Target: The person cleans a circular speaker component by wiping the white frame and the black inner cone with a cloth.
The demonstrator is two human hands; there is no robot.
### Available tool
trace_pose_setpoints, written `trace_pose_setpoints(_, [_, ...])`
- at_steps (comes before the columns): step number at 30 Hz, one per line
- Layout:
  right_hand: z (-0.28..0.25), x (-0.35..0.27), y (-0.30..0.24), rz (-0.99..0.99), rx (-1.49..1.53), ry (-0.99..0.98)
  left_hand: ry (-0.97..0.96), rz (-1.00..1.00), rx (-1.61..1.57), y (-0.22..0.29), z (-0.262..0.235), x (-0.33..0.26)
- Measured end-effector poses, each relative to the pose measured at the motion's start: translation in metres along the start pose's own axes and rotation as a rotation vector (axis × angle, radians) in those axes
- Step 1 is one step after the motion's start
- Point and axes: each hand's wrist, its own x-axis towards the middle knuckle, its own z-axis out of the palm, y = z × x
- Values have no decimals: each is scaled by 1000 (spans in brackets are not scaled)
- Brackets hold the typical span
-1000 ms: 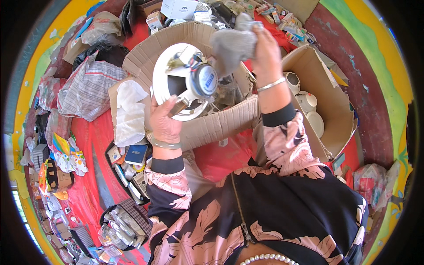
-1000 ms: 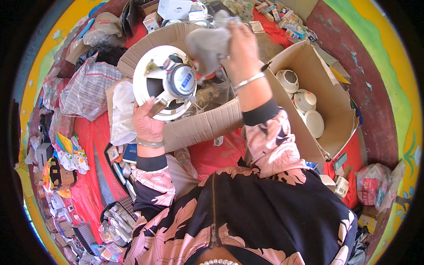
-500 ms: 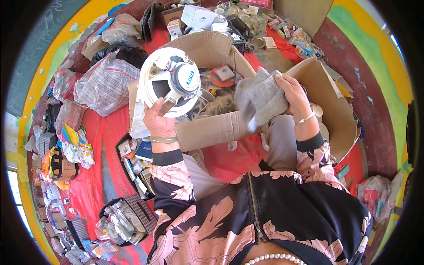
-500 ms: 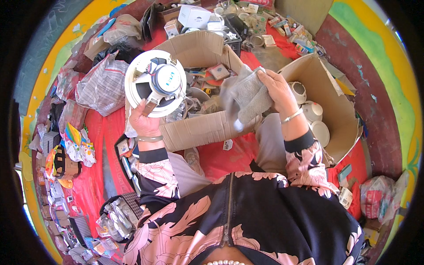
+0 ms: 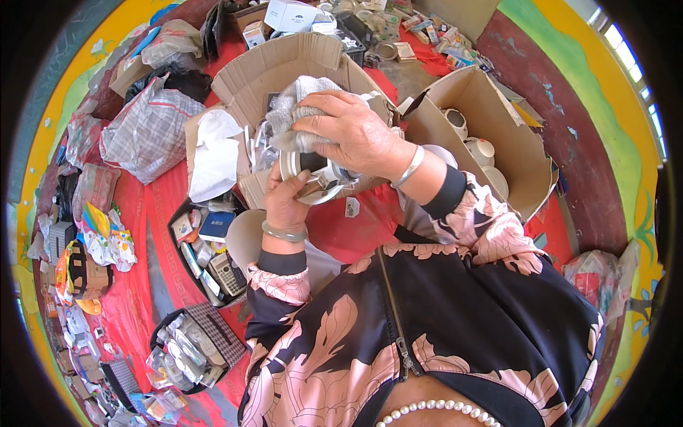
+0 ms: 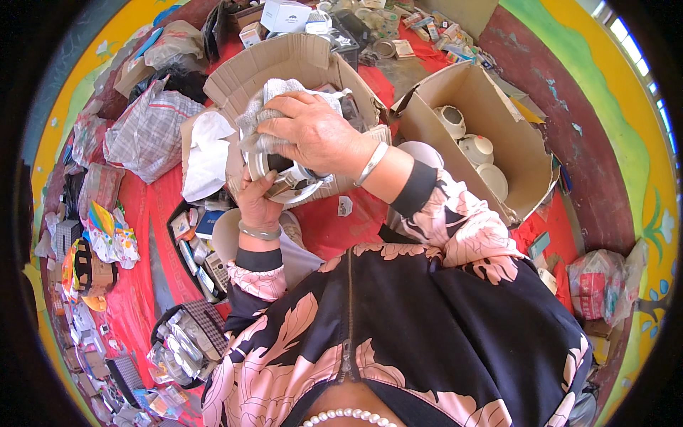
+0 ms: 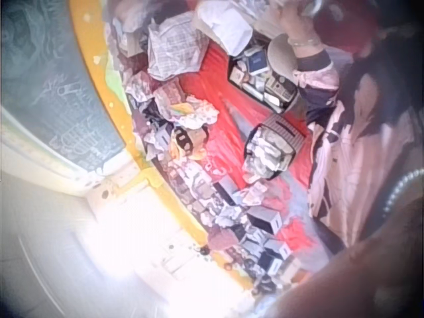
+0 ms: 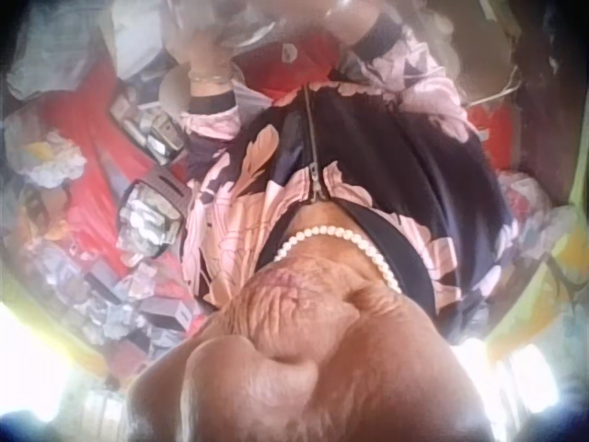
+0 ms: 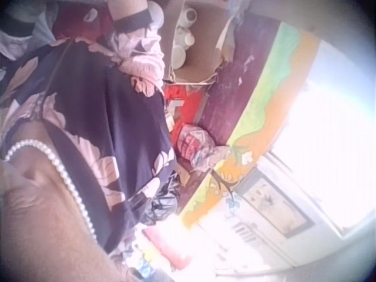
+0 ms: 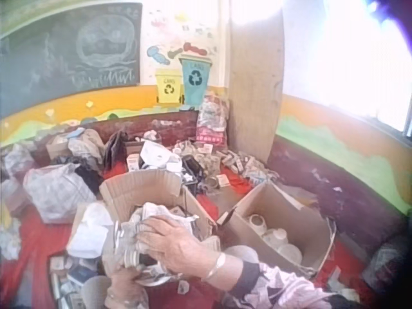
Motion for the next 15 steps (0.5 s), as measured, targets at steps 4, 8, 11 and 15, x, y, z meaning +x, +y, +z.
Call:
trace_pose_setpoints(4, [16, 2, 11, 514, 661, 309, 8, -9, -21, -2, -23, 0])
trace_pose_setpoints(8, [-34, 0, 45, 936, 1433, 851, 133, 29, -132, 2, -20, -1])
trace_pose_setpoints(11, [-45, -11, 63, 960, 1404, 918, 298, 193, -128, 10, -32, 5])
trace_pose_setpoints(15, [-24, -31, 80, 1161, 1437, 793, 285, 313, -253, 43, -59, 8])
